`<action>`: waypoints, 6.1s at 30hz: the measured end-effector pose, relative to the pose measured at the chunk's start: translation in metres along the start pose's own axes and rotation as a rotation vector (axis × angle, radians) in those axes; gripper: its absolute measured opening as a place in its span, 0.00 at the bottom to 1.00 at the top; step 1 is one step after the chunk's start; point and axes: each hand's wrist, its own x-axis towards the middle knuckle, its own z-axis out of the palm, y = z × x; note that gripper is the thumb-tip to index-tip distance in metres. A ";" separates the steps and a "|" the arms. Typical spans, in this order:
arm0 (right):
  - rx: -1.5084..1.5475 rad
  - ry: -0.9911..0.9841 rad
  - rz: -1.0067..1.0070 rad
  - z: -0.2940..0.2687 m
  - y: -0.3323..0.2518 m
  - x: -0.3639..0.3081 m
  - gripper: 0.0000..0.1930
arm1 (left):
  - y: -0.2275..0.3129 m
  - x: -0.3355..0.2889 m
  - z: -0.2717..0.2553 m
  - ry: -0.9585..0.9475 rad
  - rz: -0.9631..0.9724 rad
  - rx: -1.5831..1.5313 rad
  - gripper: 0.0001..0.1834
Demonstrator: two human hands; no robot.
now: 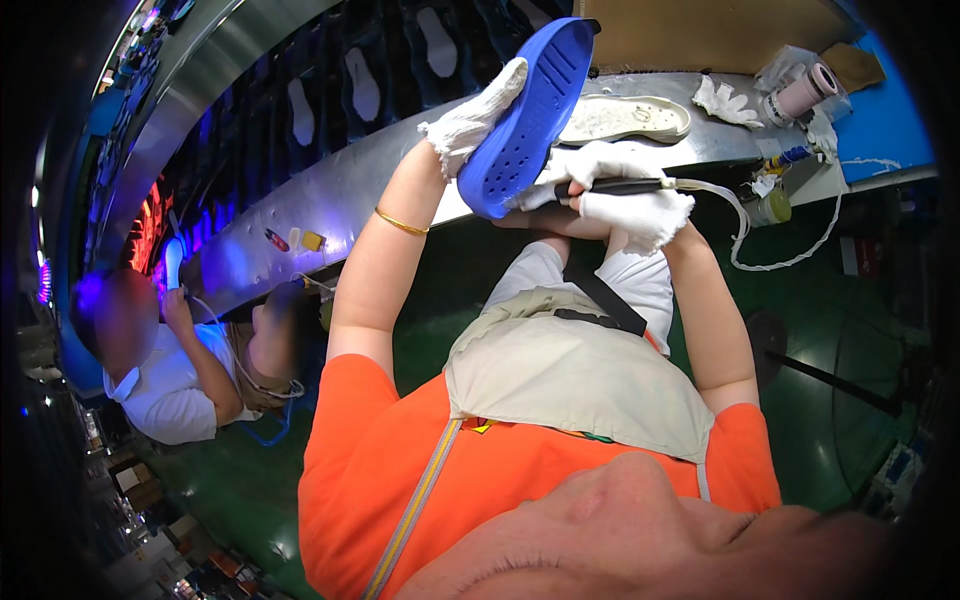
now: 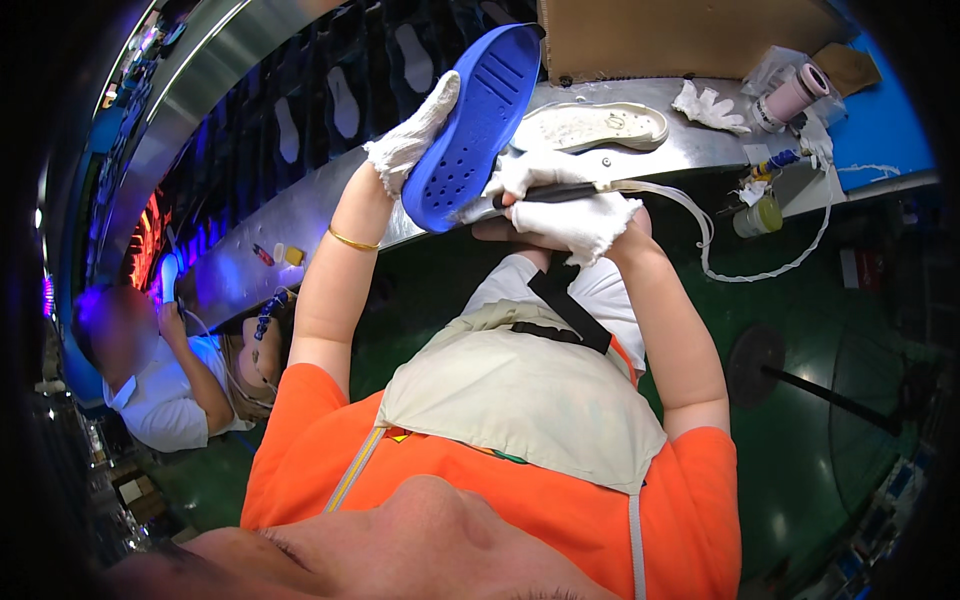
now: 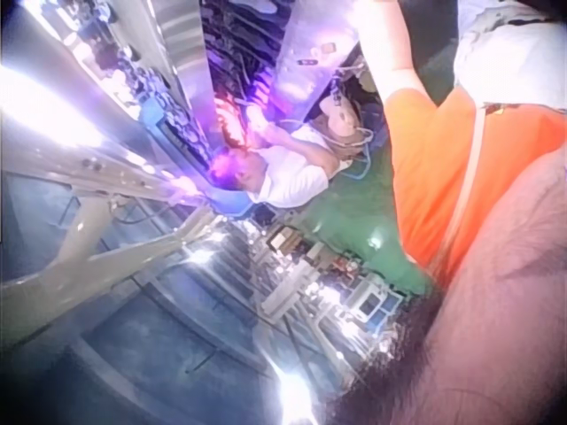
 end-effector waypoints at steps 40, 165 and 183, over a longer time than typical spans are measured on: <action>0.237 0.547 -0.187 0.017 0.034 0.011 0.07 | -0.093 -0.009 0.060 -0.102 0.290 -0.695 0.40; -0.177 -0.184 -0.093 -0.038 -0.029 -0.014 0.19 | -0.012 0.008 0.026 -0.039 -0.023 -0.205 0.19; 0.548 0.294 -0.033 0.016 0.018 -0.020 0.04 | -0.038 0.005 0.026 -0.298 0.278 -0.857 0.40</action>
